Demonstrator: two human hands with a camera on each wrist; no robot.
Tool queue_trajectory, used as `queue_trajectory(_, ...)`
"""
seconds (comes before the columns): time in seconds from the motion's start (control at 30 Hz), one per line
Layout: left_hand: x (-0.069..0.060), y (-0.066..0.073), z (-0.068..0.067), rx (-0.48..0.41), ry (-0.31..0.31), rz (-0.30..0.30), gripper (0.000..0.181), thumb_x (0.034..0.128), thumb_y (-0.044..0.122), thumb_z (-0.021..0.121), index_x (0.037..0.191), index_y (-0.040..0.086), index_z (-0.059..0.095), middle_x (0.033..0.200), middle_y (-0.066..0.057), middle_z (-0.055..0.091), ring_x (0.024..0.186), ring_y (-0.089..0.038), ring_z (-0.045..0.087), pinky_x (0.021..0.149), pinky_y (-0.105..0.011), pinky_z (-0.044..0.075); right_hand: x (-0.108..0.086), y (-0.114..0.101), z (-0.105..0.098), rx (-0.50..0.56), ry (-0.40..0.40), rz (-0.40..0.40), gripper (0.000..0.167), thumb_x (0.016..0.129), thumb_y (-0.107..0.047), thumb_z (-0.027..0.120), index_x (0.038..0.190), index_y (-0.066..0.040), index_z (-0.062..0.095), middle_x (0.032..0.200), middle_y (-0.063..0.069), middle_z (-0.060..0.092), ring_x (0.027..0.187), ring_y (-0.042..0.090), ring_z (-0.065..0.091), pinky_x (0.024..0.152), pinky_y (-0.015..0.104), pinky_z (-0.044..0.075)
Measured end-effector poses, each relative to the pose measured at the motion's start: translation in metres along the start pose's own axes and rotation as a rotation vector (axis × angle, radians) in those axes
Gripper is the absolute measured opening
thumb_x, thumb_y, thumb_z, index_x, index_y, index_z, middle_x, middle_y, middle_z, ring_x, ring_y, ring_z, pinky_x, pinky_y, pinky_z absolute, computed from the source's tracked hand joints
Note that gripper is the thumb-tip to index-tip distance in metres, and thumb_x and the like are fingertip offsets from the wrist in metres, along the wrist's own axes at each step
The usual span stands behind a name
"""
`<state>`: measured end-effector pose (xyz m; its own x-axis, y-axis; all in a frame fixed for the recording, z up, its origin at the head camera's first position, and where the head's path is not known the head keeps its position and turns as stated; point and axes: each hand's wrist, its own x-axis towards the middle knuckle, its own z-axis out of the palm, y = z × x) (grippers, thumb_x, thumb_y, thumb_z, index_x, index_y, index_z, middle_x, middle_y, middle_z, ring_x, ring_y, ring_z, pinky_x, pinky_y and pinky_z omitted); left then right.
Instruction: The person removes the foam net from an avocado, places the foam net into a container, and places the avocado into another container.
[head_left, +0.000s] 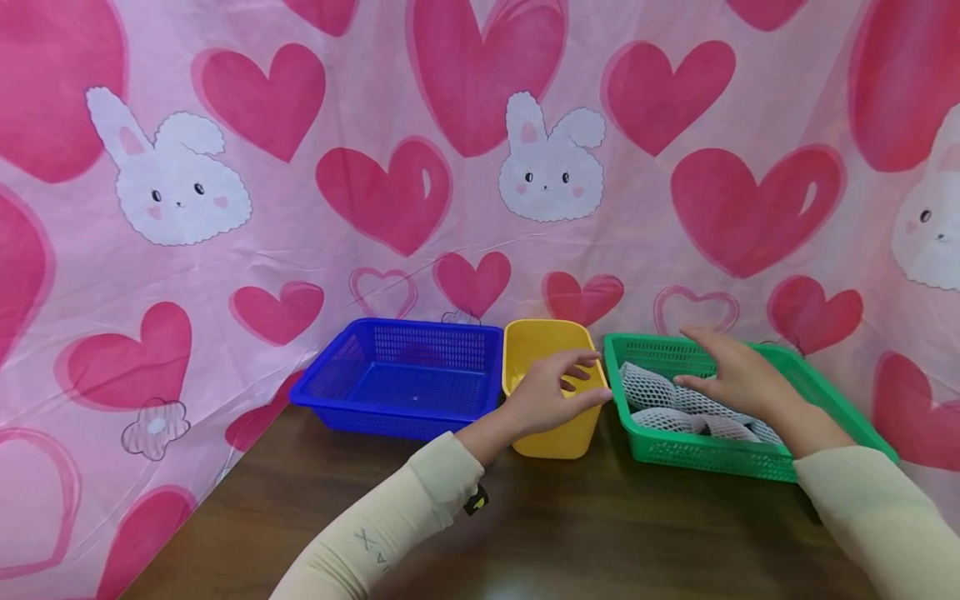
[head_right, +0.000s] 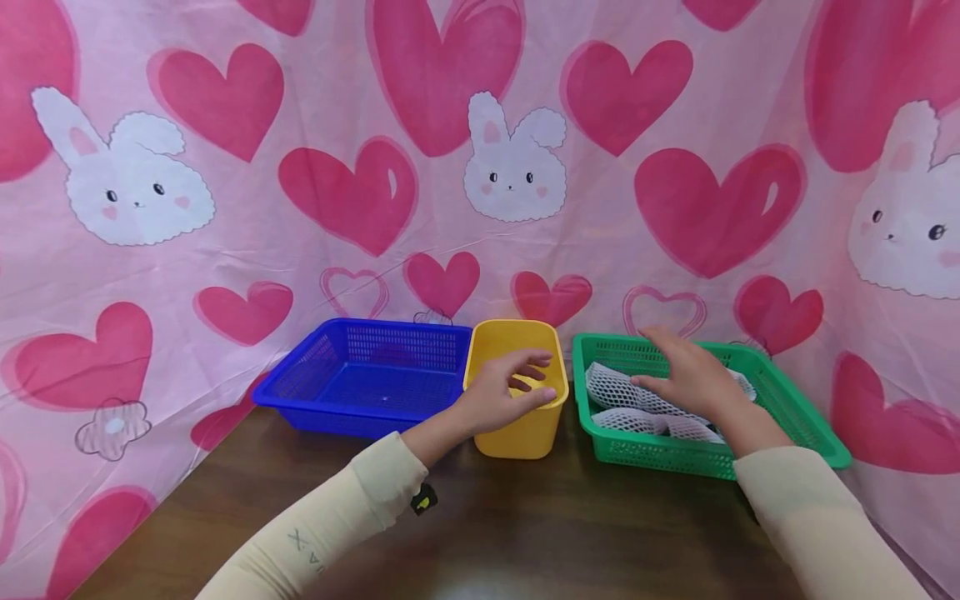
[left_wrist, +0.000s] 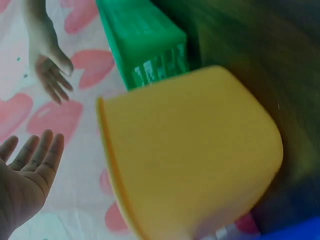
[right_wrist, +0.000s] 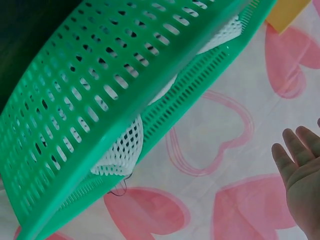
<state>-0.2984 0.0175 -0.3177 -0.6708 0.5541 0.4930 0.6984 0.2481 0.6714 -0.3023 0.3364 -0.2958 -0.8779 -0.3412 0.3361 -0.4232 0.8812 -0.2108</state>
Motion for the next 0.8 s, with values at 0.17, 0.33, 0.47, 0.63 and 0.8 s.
queue_trajectory(0.17,-0.005,0.002,0.021,-0.061,-0.053,-0.031,0.047,0.0913,0.035,0.067,0.132,0.013,0.057,0.119,0.005,0.062,0.105,-0.011,0.061,0.084,-0.025,0.051,-0.003,0.002,0.008,0.027,-0.040,0.049,0.095,0.082,-0.053,0.072,0.151,-0.005,0.028,0.147,0.029,0.034,0.128,0.051,0.034,0.089,0.069,0.039)
queue_trajectory(0.33,-0.011,-0.005,0.043,-0.123,-0.047,-0.107,0.042,0.0917,0.033,0.068,0.126,0.011,0.060,0.110,0.001,0.066,0.096,-0.002,0.061,0.081,-0.020,0.050,-0.003,0.001,0.019,0.040,-0.062,0.055,0.090,0.083,-0.045,0.074,0.149,-0.002,0.031,0.146,0.030,0.035,0.128,0.051,0.034,0.092,0.069,0.037)
queue_trajectory(0.47,-0.016,-0.011,0.059,-0.100,-0.053,-0.169,0.045,0.0908,0.037,0.068,0.124,0.008,0.062,0.106,0.002,0.066,0.090,0.001,0.059,0.076,-0.017,0.050,-0.004,-0.001,0.027,0.035,-0.098,0.082,0.087,0.082,-0.039,0.077,0.148,-0.001,0.033,0.145,0.031,0.036,0.128,0.052,0.035,0.093,0.068,0.036)
queue_trajectory(0.63,-0.019,-0.015,0.075,-0.072,-0.077,-0.266,0.044,0.0898,0.038,0.070,0.122,0.008,0.064,0.105,0.004,0.066,0.085,0.000,0.059,0.072,-0.017,0.050,-0.003,0.002,0.037,0.063,-0.150,0.107,0.085,0.081,-0.031,0.079,0.146,0.001,0.035,0.143,0.032,0.037,0.127,0.052,0.036,0.093,0.068,0.035)
queue_trajectory(0.8,-0.019,-0.017,0.086,-0.078,-0.082,-0.389,0.044,0.0885,0.039,0.071,0.120,0.008,0.064,0.098,0.007,0.065,0.083,-0.003,0.058,0.071,-0.020,0.051,0.001,0.004,0.043,0.102,-0.189,0.118,0.081,0.081,-0.025,0.080,0.144,0.004,0.038,0.141,0.033,0.040,0.125,0.053,0.038,0.092,0.068,0.037)
